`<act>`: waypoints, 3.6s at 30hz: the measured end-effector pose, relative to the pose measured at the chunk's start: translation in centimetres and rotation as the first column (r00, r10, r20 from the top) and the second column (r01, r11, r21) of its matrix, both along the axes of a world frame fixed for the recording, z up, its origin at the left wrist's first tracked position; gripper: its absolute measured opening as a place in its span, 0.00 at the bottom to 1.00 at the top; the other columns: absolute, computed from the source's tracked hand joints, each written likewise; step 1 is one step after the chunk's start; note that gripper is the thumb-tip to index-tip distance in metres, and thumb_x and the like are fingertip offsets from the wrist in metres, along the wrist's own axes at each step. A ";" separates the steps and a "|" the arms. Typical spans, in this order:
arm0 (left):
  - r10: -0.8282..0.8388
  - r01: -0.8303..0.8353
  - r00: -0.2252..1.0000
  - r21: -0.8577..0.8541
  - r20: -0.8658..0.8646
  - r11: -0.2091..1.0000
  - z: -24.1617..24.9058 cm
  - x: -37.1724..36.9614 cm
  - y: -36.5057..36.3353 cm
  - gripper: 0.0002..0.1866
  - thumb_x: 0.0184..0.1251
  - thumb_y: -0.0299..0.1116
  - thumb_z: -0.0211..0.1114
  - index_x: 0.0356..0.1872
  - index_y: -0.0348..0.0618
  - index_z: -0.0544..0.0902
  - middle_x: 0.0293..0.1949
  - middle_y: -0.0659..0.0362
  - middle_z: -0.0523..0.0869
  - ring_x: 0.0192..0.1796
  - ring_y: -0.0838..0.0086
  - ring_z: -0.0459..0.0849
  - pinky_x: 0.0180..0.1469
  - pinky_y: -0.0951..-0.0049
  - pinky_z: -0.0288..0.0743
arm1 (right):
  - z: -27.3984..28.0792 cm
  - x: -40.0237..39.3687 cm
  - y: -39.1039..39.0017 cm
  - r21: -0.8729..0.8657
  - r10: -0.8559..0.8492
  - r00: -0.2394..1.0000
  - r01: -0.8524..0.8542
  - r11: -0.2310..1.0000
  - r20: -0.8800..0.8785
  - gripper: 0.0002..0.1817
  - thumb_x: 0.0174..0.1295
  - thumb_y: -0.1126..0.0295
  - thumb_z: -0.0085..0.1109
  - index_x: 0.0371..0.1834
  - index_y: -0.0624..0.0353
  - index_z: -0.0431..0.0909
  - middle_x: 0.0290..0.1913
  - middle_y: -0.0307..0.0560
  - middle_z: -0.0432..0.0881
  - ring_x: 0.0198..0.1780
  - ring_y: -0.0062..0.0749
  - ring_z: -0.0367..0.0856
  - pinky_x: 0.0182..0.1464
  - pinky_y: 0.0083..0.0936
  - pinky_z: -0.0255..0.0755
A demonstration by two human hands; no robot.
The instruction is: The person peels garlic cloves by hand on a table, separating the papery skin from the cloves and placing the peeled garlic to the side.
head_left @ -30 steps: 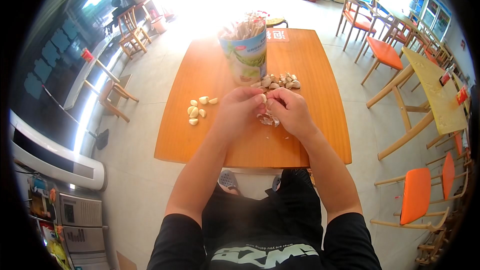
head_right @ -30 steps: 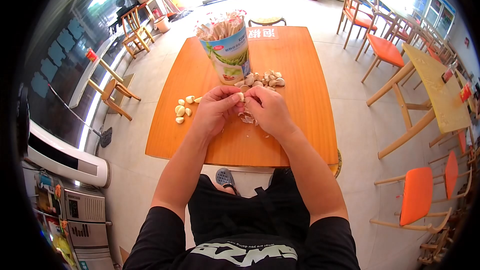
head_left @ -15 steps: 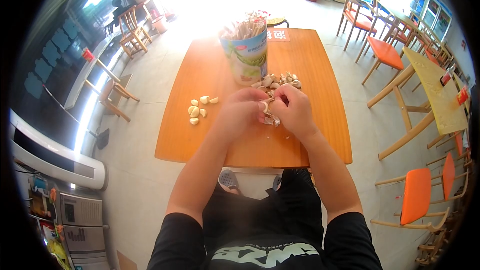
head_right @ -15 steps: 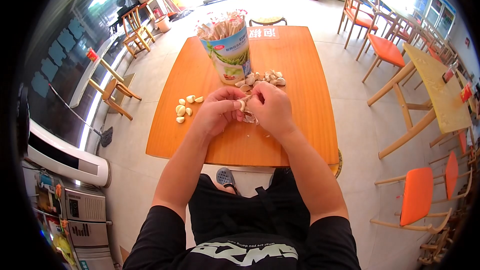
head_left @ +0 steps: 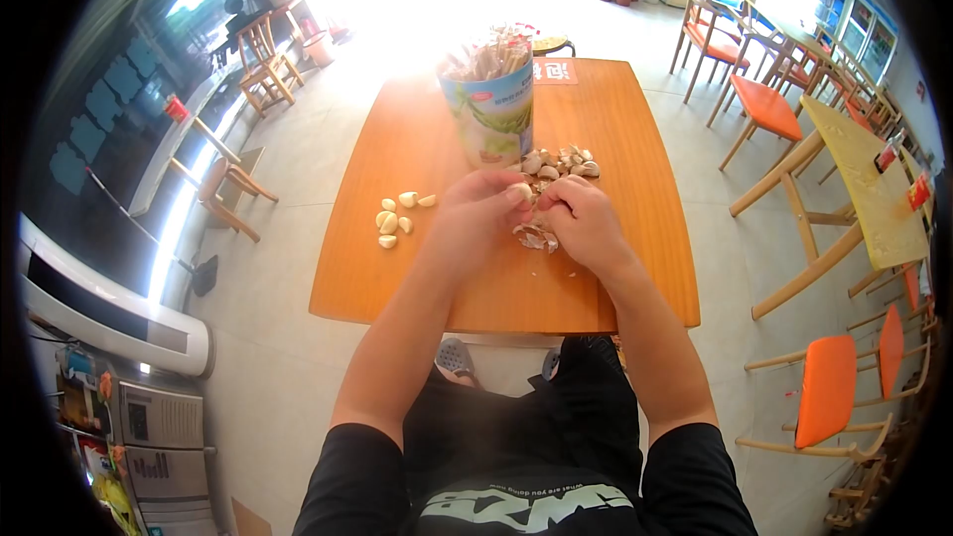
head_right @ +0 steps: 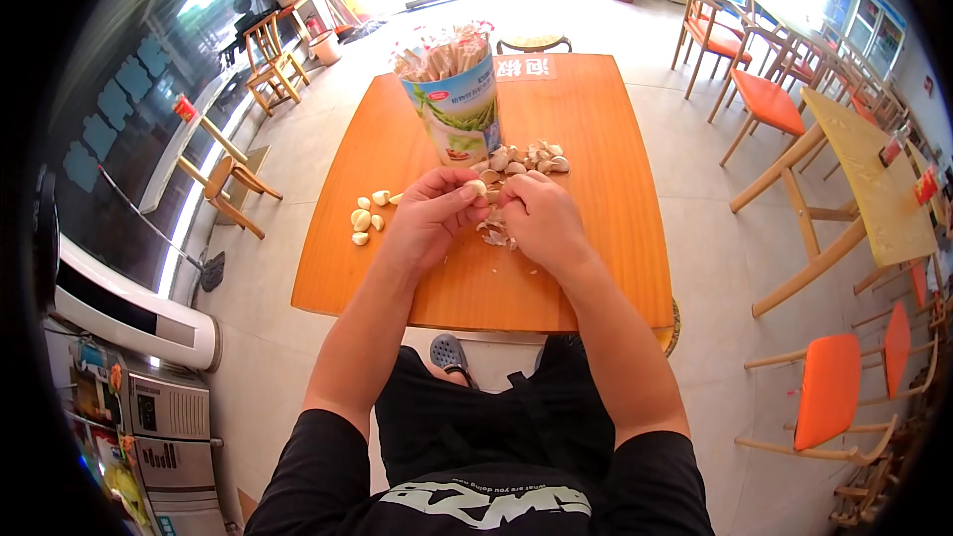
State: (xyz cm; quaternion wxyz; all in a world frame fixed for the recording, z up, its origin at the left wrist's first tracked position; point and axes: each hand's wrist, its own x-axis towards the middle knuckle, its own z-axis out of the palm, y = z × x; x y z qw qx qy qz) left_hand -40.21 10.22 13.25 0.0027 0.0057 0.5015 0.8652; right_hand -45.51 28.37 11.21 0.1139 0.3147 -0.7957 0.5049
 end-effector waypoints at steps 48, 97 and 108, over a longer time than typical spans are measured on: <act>-0.034 0.040 0.993 -0.061 0.111 0.997 0.0 -0.3 -0.2 0.12 0.68 0.19 0.62 0.51 0.30 0.84 0.42 0.50 0.88 0.42 0.64 0.90 0.48 0.67 0.88 | 0.8 1.0 -0.9 -0.098 -0.096 0.995 0.092 0.991 -0.037 0.04 0.59 0.72 0.60 0.31 0.62 0.78 0.31 0.52 0.81 0.35 0.48 0.81 0.38 0.39 0.75; -0.030 0.038 0.998 -0.138 0.060 0.990 0.9 0.5 0.9 0.11 0.70 0.19 0.64 0.51 0.32 0.84 0.46 0.53 0.88 0.45 0.69 0.89 0.52 0.69 0.85 | 0.4 0.2 -0.2 -0.281 0.103 0.946 -0.013 0.960 0.306 0.08 0.62 0.71 0.59 0.35 0.67 0.80 0.28 0.47 0.80 0.29 0.28 0.78 0.34 0.28 0.74; 0.021 -0.021 1.000 -0.053 0.010 0.998 -0.6 -0.1 0.0 0.11 0.72 0.21 0.61 0.52 0.33 0.83 0.45 0.54 0.87 0.43 0.69 0.88 0.49 0.68 0.85 | 0.3 0.5 0.0 0.169 -0.073 0.996 0.063 0.984 0.052 0.07 0.60 0.69 0.58 0.33 0.62 0.79 0.37 0.54 0.83 0.44 0.53 0.82 0.46 0.45 0.75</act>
